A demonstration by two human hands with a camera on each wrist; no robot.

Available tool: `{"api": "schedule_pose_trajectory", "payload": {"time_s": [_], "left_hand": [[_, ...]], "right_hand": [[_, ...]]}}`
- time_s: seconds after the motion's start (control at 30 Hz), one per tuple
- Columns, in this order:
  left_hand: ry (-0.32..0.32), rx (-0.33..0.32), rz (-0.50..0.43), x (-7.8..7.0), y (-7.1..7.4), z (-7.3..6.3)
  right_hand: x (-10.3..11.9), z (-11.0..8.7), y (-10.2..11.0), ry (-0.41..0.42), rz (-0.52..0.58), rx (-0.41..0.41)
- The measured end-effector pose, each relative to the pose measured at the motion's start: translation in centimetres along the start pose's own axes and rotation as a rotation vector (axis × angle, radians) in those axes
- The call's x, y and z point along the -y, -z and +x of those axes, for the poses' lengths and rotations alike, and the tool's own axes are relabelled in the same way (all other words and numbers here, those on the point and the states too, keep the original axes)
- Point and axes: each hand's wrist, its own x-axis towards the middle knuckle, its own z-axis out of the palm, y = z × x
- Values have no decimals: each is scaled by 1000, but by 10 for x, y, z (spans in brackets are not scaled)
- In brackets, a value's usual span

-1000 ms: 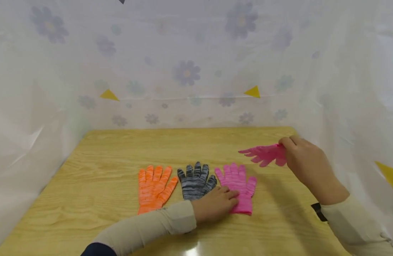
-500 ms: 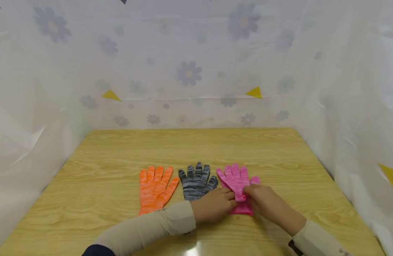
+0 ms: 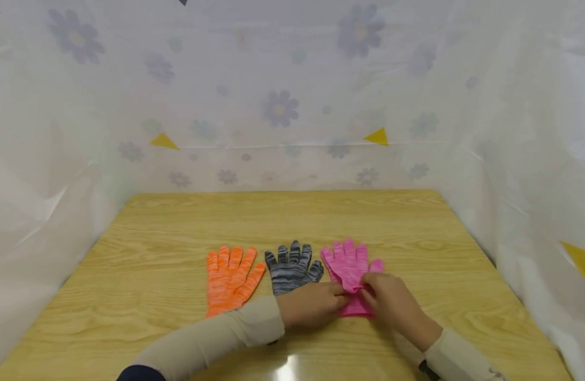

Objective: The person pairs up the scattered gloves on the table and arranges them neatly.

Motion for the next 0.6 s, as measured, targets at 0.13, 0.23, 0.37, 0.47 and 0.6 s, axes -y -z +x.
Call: {"api": "schedule_pose_trajectory", "payload": {"time_s": [0.13,0.23,0.37,0.47,0.6], "left_hand": [[-40,40,-22,6,1,-1],[-44,85,-57,11,5,-2],[-4,99,-133,16,14,-3],[26,75,-162,20,19,-4],[67,49,-131,20,23,-3]], "right_hand": [[0,-3,-1,58,-26,99],[-1,-4,-1,80,-40,130],[-2,-5,1,87,-2,148],[-6,-4,5,99,52,182],[-11,-3,12,111,124,254]]}}
